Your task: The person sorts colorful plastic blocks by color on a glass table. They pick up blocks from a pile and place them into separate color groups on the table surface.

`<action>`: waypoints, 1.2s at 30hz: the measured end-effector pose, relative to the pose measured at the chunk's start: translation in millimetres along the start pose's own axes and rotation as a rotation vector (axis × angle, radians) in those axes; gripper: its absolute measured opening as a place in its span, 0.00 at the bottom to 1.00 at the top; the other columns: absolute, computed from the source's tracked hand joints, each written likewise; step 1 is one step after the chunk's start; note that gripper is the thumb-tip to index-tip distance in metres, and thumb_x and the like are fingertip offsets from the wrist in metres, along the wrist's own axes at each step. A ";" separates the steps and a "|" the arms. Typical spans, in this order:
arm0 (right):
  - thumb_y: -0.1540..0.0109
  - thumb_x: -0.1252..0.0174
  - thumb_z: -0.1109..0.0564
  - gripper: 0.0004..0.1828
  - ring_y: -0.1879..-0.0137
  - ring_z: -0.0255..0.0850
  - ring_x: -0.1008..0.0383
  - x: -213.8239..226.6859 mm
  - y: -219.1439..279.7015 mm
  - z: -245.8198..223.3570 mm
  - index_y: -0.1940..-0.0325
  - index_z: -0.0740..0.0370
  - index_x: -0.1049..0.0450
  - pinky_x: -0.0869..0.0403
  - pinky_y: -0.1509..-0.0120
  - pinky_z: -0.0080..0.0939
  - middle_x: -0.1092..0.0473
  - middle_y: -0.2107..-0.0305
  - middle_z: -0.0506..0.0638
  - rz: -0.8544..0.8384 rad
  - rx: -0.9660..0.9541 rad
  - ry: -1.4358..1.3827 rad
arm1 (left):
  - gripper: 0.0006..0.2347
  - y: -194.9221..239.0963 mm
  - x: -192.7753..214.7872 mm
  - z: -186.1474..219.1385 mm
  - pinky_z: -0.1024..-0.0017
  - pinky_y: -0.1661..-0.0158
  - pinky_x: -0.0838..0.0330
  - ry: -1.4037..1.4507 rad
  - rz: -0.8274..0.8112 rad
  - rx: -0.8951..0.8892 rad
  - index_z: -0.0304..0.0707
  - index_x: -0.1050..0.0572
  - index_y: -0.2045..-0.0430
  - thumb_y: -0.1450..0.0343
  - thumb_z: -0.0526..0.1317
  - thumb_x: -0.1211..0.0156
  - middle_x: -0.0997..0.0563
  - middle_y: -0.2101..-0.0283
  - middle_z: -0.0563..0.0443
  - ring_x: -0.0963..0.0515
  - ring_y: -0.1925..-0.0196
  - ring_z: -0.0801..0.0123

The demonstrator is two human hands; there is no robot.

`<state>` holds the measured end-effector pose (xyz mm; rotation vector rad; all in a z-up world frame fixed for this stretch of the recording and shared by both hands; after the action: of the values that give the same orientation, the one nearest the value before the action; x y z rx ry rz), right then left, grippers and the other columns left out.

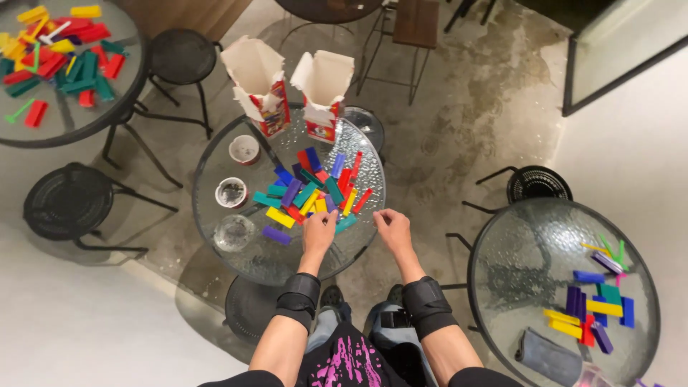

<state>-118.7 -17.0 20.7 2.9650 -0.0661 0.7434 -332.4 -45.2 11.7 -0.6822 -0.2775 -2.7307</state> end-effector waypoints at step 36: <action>0.46 0.27 0.37 0.30 0.64 0.47 0.23 364.6 346.6 269.7 0.57 0.64 0.24 0.26 0.56 0.50 0.25 0.73 0.51 1.048 -0.870 0.278 | 0.13 299.0 -366.0 130.4 0.59 0.51 0.28 -0.076 -0.910 -0.643 0.36 0.24 0.61 0.35 0.40 0.32 0.21 0.57 0.44 0.22 0.50 0.50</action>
<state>307.4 -394.7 -19.3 1.8154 -1.5251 0.8526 132.4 -198.2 -19.5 -1.0028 0.4148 -3.7128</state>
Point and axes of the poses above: each hand's wrist, its own y-axis away from the middle knuckle, its own x-axis out of the back of the hand, z = x × y, the point moved 1 cm from there along -y, towards the middle knuckle
